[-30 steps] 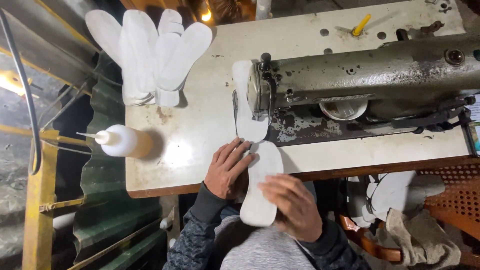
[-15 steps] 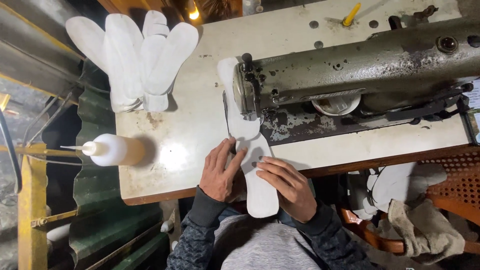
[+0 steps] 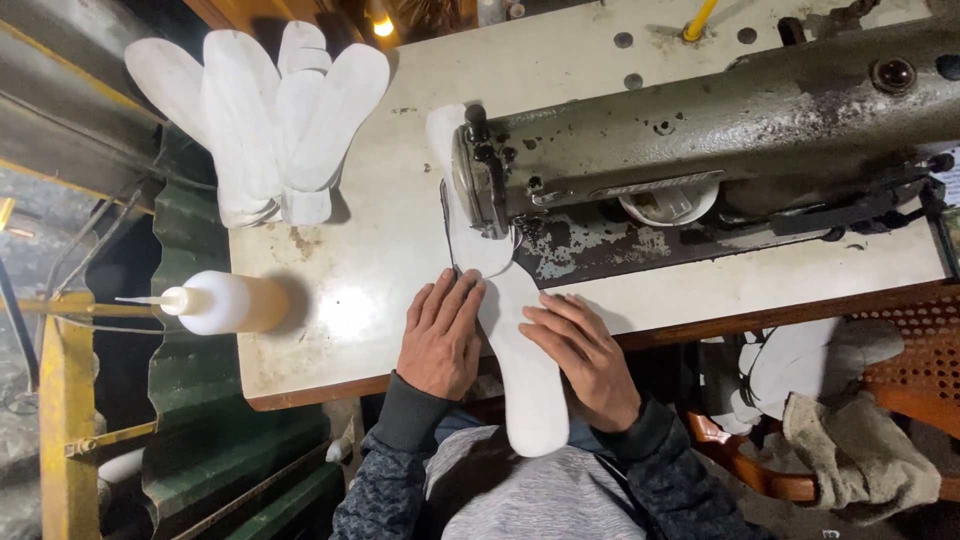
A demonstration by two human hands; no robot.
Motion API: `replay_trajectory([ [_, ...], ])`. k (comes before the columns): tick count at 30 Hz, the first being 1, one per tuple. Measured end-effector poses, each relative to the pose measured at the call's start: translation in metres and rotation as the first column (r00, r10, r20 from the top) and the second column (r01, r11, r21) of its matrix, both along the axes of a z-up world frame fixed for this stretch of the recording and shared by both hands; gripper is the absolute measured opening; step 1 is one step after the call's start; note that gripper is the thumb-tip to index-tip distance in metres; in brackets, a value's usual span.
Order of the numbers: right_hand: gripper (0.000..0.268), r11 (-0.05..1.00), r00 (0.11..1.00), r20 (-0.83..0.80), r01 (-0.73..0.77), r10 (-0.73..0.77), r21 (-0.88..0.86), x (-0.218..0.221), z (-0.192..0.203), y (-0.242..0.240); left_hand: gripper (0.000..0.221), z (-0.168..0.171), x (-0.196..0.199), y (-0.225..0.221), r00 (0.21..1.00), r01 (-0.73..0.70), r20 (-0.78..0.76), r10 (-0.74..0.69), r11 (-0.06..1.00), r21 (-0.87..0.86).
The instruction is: The person is preparing and sewing shoe insoles using an industrial sewing machine and a squeeze bottle of liquid.
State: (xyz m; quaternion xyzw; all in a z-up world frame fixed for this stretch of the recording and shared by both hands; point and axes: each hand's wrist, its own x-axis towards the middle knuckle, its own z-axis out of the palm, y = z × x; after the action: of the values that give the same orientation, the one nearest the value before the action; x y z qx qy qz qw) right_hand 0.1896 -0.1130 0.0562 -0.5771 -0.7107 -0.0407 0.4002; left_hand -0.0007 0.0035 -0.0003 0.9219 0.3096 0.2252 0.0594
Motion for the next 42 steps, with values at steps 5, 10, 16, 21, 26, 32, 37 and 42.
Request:
replay_trajectory([
  [5,0.028,1.000,0.999,0.050,0.019,-0.020,0.023,0.000,0.004,-0.001,0.052,-0.007,0.004,0.012,0.999,-0.020,0.044,0.021,0.999,-0.030],
  [10,0.029,0.999,0.998,0.049,0.032,-0.032,0.010,-0.001,0.010,-0.004,0.044,-0.009,0.004,0.024,0.998,-0.011,0.056,0.012,1.000,-0.019],
  [16,0.031,1.000,1.000,-0.001,0.007,-0.007,-0.021,-0.002,0.004,-0.004,0.037,-0.008,0.007,0.028,0.995,-0.029,0.095,0.034,0.998,-0.054],
  [21,0.030,0.999,0.998,-0.063,-0.001,-0.002,-0.051,-0.007,0.002,-0.003,0.037,-0.009,0.008,0.028,0.994,-0.037,0.103,0.038,0.999,-0.019],
  [26,0.030,0.996,0.997,-0.079,-0.021,0.015,-0.083,-0.009,0.004,-0.003,0.038,-0.008,0.007,0.026,0.992,-0.061,0.115,0.059,0.998,0.006],
  [32,0.031,0.995,0.997,-0.082,-0.024,0.016,-0.099,-0.012,0.005,-0.002,0.043,-0.009,0.006,0.027,0.994,-0.073,0.081,0.073,0.997,0.000],
  [37,0.030,0.991,0.998,-0.064,-0.021,0.012,-0.132,-0.012,-0.003,-0.001,0.044,-0.006,0.007,0.027,0.994,-0.080,0.074,0.082,0.996,-0.031],
  [42,0.030,0.992,0.999,-0.036,-0.005,0.000,-0.130,-0.014,-0.002,0.001,0.045,-0.010,0.007,0.028,0.995,-0.093,0.045,0.094,0.995,-0.020],
])
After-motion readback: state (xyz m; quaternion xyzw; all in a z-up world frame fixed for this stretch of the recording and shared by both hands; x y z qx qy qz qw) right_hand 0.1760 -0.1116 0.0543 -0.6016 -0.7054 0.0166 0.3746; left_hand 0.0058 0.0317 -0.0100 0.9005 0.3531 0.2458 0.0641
